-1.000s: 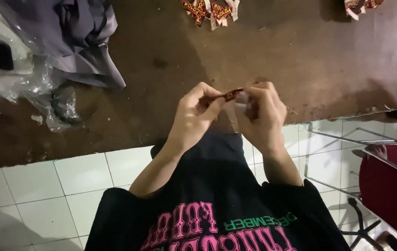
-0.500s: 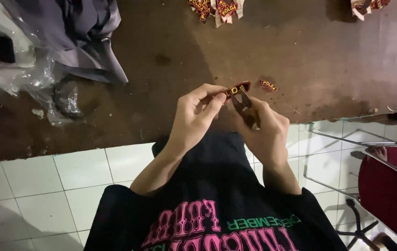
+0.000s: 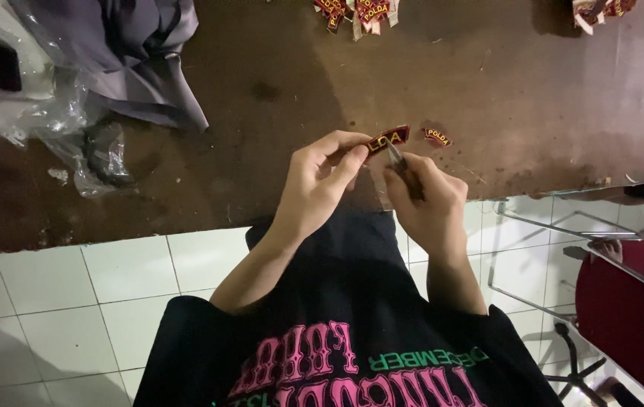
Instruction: Trimming and cleaning embroidered patches using a small hand tool on a factory work table.
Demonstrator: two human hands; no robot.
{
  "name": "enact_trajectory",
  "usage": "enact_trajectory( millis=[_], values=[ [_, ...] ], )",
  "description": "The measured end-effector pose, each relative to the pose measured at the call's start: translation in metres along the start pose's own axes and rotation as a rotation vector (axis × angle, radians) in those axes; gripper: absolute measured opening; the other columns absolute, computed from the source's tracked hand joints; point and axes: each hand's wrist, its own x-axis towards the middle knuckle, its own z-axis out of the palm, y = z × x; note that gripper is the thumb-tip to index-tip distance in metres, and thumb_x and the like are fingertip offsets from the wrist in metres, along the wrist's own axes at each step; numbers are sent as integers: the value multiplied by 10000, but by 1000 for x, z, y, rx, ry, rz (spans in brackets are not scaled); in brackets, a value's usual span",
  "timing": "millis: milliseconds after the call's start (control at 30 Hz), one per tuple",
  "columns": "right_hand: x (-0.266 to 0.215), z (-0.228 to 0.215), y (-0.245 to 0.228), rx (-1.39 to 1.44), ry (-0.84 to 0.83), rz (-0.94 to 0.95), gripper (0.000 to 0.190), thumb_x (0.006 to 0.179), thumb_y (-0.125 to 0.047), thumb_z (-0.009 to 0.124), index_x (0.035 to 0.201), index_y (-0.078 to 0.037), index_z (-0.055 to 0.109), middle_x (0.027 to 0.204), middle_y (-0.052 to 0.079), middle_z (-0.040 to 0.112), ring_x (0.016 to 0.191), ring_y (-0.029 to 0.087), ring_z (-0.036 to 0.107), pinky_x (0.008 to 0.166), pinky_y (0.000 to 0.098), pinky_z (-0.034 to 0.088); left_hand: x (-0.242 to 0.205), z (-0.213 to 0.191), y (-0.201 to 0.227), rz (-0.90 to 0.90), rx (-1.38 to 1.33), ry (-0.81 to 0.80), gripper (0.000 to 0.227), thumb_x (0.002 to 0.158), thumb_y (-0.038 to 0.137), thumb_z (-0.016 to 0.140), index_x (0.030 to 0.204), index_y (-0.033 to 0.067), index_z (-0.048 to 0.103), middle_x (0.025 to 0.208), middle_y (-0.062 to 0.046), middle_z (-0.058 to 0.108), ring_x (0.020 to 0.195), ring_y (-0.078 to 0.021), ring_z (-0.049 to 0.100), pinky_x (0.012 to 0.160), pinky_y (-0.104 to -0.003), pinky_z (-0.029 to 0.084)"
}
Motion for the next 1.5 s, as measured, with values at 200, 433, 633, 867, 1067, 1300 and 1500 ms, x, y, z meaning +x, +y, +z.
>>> enact_trajectory(
  millis=[200, 433, 633, 867, 1067, 1300, 1500],
  values=[
    [23, -8, -22, -35, -80, -94, 310, 821, -48, 914, 1067, 35, 743, 655, 112, 670, 572, 300, 679, 567, 362, 534, 0, -2, 18, -18, 40, -59, 215, 1050, 158, 582, 1134, 35, 737, 710, -56, 648, 648, -75, 594, 588, -205, 523],
    [25, -14, -17, -23, -116, -138, 205, 854, 11, 856, 1029, 37, 752, 698, 145, 690, 587, 344, 675, 564, 390, 543, 1, -2, 17, 20, 91, -64, 222, 1046, 169, 604, 1116, 14, 746, 767, -85, 680, 641, -80, 622, 606, -216, 537],
    [24, -14, -18, -51, -102, -144, 240, 864, -24, 883, 1047, 45, 742, 709, 151, 694, 590, 330, 679, 564, 381, 538, 0, 0, 15, 12, 93, -71, 218, 1040, 157, 615, 1148, 22, 748, 827, -102, 702, 636, -91, 628, 603, -223, 547],
    [22, -18, -24, -101, -84, -181, 229, 854, -5, 880, 1037, 52, 754, 697, 137, 691, 554, 328, 661, 540, 373, 534, -2, -3, 14, -4, 99, -25, 202, 1039, 147, 616, 1125, 28, 754, 838, -70, 700, 655, -65, 611, 584, -208, 543],
    [20, -16, -30, -156, -42, -207, 228, 854, -36, 895, 1014, 29, 747, 694, 132, 672, 533, 319, 637, 543, 359, 537, 1, -1, 14, 15, 114, -17, 196, 1033, 156, 627, 1092, 22, 758, 850, -92, 703, 694, -85, 611, 593, -223, 558],
    [17, -15, -33, -248, 8, -285, 208, 849, -7, 891, 991, 11, 740, 660, 107, 625, 497, 294, 609, 539, 336, 494, 2, -2, 16, 73, 195, -13, 201, 1045, 146, 601, 1040, 18, 757, 809, -99, 686, 708, -95, 613, 596, -241, 539],
    [15, 0, -9, 59, -12, -135, 307, 818, -28, 907, 1045, 47, 714, 671, 136, 634, 561, 344, 631, 534, 370, 473, 0, -7, 15, -21, 78, -63, 195, 1044, 173, 610, 994, 50, 753, 763, -55, 674, 630, -55, 588, 584, -201, 550]
  ],
)
